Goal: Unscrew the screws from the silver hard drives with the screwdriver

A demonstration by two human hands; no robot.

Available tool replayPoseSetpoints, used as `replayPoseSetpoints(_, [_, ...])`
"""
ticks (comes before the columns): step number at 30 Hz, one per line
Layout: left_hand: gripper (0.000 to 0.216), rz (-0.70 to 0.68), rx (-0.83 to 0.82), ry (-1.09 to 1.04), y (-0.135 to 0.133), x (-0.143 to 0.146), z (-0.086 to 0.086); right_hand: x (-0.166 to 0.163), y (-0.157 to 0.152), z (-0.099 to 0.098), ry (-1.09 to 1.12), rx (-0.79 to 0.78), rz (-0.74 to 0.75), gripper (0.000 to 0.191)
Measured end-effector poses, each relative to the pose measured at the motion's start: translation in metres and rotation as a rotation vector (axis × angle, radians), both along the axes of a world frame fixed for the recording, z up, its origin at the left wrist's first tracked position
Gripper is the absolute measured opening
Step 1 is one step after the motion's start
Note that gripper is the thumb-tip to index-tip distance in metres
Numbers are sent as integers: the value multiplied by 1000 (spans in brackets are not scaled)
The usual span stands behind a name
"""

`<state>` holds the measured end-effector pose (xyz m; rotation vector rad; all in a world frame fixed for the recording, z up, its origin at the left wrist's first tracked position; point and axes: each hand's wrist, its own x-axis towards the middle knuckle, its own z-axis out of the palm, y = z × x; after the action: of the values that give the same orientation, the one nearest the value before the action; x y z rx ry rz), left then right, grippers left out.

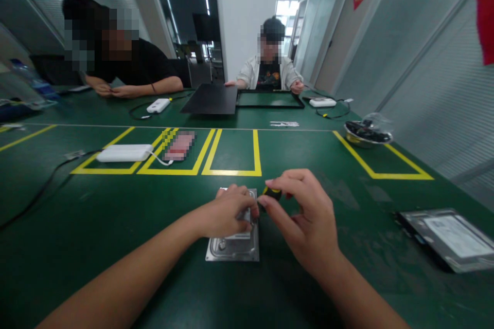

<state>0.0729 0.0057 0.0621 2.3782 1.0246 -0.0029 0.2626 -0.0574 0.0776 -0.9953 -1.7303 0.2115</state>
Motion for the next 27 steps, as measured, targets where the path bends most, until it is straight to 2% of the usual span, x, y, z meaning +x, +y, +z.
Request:
replayPoseSetpoints(6, [22,-2,5,14,1,2,2,-1,-1,5,-39,21,34,27])
replayPoseSetpoints(20, [20,-6,13,-7,1,-1,-1,-3,-1,-1,-28,-28,58,31])
replayPoseSetpoints(27, [21,-17,83,-48,-4,-4,-6,-2,2,-2,-14,43,82,30])
